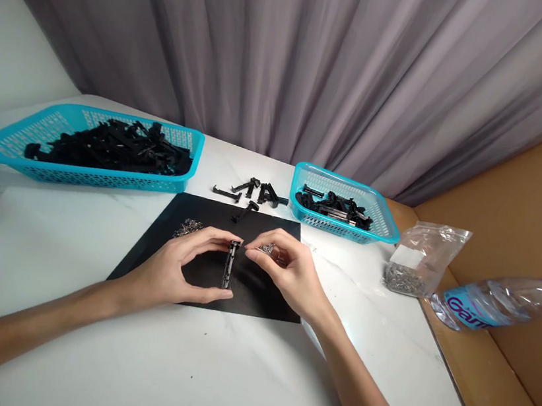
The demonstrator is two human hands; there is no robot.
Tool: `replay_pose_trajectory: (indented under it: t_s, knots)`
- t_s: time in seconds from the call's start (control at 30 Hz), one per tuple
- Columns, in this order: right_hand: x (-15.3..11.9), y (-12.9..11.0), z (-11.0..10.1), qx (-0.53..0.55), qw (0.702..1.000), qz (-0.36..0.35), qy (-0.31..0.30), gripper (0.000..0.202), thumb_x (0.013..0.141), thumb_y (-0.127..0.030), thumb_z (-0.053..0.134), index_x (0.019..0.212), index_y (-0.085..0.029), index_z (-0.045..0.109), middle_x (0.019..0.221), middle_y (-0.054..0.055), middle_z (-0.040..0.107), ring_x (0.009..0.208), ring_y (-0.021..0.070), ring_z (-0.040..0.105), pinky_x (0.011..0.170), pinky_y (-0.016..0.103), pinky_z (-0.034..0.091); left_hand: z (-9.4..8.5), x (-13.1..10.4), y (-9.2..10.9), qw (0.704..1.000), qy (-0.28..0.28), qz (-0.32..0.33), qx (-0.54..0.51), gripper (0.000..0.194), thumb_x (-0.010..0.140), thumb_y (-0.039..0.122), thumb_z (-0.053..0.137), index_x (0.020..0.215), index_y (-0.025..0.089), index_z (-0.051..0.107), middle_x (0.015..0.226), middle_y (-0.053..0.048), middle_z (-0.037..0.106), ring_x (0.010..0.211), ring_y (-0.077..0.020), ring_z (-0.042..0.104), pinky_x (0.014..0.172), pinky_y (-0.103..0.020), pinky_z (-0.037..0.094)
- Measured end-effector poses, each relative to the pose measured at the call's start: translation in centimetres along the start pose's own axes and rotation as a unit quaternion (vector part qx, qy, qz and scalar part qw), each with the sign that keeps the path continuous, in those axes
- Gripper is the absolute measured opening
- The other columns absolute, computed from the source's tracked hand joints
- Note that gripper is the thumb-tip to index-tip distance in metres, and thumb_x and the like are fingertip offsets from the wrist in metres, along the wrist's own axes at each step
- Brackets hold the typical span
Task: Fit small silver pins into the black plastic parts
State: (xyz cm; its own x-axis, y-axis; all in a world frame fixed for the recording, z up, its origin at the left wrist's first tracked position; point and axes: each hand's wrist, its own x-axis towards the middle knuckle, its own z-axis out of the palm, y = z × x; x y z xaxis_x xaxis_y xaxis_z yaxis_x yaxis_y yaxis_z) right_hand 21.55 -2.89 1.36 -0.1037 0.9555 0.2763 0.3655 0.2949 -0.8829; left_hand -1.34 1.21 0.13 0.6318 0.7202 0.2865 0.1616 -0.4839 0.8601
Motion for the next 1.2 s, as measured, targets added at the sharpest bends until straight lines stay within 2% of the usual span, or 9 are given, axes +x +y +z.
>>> replay_pose_trajectory:
  t_s: [0.1,0.17,0.3,0.47,0.63,0.77,0.83,1.0,1.2]
  knots:
    - [-0.1,0.2,0.3,0.023,1.000,0.015,0.005,0.024,0.088,-0.048,0.074,0.091,-0.024,0.075,0.080,0.002,0.066,0.056,0.0120,0.043,0.050,0.028,0.033,0.0,-0.1,0.1,1.000,0.005,0.000,0.020,0.070,0.070,0.041,0.089,0.130,0.025,0.057,0.125,-0.008,0.068,0.118,-0.0296,0.067,0.107,-0.049,0.054]
    - [-0.1,0.4,0.5,0.044,0.999,0.032,-0.002,0.027,0.087,-0.051,0.075,0.092,-0.024,0.074,0.076,0.001,0.064,0.057,0.0127,0.045,0.050,0.028,0.034,0.0,-0.1,0.1,1.000,0.006,0.006,0.023,0.070,0.070,0.041,0.089,0.130,0.025,0.057,0.124,-0.007,0.068,0.116,-0.0288,0.068,0.106,-0.048,0.055]
    - [-0.2,0.8,0.6,0.084,0.995,0.047,-0.019,0.029,0.086,-0.051,0.075,0.092,-0.023,0.073,0.086,0.004,0.069,0.066,0.0147,0.054,0.055,0.028,0.041,0.0,-0.2,0.1,0.999,0.010,0.013,0.031,0.070,0.070,0.041,0.089,0.130,0.024,0.056,0.123,-0.007,0.068,0.114,-0.0273,0.068,0.103,-0.045,0.055]
    - [-0.2,0.8,0.7,0.098,0.994,0.040,-0.017,0.025,0.085,-0.046,0.078,0.091,-0.023,0.073,0.092,0.005,0.070,0.071,0.0157,0.057,0.060,0.030,0.045,0.0,-0.3,0.2,0.999,0.005,0.011,0.034,0.068,0.071,0.041,0.089,0.129,0.025,0.056,0.124,-0.006,0.067,0.114,-0.0269,0.067,0.103,-0.044,0.055]
    - [-0.1,0.5,0.5,0.063,0.998,0.017,-0.019,0.025,0.091,-0.043,0.072,0.110,-0.028,0.076,0.093,0.004,0.068,0.075,0.0168,0.058,0.061,0.030,0.046,0.1,-0.3,0.2,0.999,0.002,0.005,0.037,0.068,0.072,0.042,0.088,0.130,0.025,0.055,0.124,-0.006,0.066,0.115,-0.0271,0.066,0.104,-0.044,0.054]
    - [0.0,0.2,0.0,0.049,0.999,0.005,-0.016,0.017,0.090,-0.039,0.073,0.100,-0.027,0.080,0.100,0.006,0.071,0.081,0.0187,0.062,0.062,0.031,0.047,0.1,-0.3,0.0,0.999,-0.007,0.002,0.041,0.069,0.072,0.044,0.088,0.130,0.026,0.055,0.124,-0.005,0.066,0.115,-0.0267,0.066,0.104,-0.044,0.054]
    - [0.1,0.0,-0.3,0.029,1.000,0.011,0.000,0.017,0.088,-0.040,0.074,0.095,-0.025,0.080,0.095,0.006,0.073,0.075,0.0178,0.061,0.058,0.030,0.044,0.1,-0.3,-0.1,0.999,-0.008,-0.002,0.035,0.068,0.072,0.044,0.088,0.130,0.027,0.055,0.125,-0.005,0.066,0.116,-0.0264,0.066,0.104,-0.044,0.054]
    - [-0.2,-0.3,-0.2,-0.010,0.999,0.020,0.041,0.021,0.088,-0.041,0.075,0.094,-0.022,0.080,0.076,0.003,0.071,0.055,0.0112,0.047,0.049,0.027,0.032,0.1,-0.1,0.0,1.000,0.002,0.002,0.027,0.069,0.071,0.038,0.089,0.130,0.025,0.055,0.125,-0.005,0.067,0.115,-0.0254,0.067,0.105,-0.044,0.054]
    - [-0.6,-0.6,0.8,0.013,0.997,0.007,0.070,0.016,0.090,-0.037,0.073,0.093,-0.021,0.076,0.092,0.004,0.076,0.057,0.0115,0.056,0.051,0.027,0.044,0.1,-0.2,-0.1,0.999,0.008,0.009,0.036,0.070,0.070,0.038,0.090,0.129,0.026,0.056,0.124,-0.005,0.068,0.115,-0.0254,0.068,0.103,-0.043,0.056]
